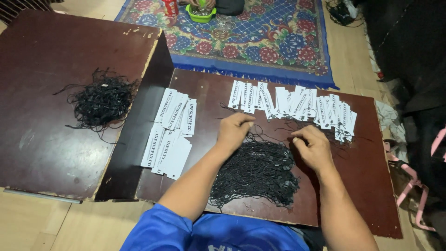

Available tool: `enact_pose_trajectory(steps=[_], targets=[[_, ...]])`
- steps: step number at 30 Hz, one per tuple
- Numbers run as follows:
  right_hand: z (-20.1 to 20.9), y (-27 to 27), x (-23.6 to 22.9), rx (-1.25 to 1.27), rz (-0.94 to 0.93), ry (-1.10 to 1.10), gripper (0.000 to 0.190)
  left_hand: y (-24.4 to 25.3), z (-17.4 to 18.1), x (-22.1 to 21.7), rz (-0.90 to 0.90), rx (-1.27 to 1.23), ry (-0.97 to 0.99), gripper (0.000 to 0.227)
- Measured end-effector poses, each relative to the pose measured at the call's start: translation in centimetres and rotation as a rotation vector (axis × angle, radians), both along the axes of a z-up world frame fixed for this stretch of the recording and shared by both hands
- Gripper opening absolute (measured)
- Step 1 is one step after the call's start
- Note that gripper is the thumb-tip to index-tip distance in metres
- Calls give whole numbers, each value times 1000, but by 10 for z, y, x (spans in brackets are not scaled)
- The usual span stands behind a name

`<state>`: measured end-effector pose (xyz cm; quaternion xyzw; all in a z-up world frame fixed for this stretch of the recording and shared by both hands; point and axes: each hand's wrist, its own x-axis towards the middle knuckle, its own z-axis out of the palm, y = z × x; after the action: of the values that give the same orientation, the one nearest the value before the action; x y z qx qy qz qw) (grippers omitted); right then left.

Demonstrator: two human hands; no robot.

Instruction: The person is manually attaching black strings to white paper labels by threading the string through a small hole in each label.

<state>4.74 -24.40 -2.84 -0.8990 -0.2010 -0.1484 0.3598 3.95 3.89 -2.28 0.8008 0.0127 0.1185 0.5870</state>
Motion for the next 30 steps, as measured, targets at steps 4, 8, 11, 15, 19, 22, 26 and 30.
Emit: enact_pose_trajectory(steps=[4, 8, 11, 15, 19, 22, 26, 30], targets=[[-9, 11, -3, 36, 28, -127, 18, -13, 9, -18, -156, 143, -82, 19], [-7, 32, -15, 185, 190, -95, 23, -26, 25, -37, -361, 277, -16, 37], [12, 51, -27, 238, 270, -15, 18, -31, 7, -34, -421, 302, 1, 46], [5, 52, -27, 267, 286, 50, 14, -29, 3, -30, -453, 152, 67, 43], [10, 53, -28, 242, 258, 57, 10, -27, 14, -30, -473, 50, 102, 41], [12, 53, -27, 224, 299, 34, 8, -28, 4, -28, -488, 115, 68, 41], [13, 55, -27, 214, 316, -2, 6, -32, -10, -28, -436, 330, -89, 42], [-5, 47, -22, 111, 318, -66, 8, -33, -10, -29, -416, 354, -98, 42]])
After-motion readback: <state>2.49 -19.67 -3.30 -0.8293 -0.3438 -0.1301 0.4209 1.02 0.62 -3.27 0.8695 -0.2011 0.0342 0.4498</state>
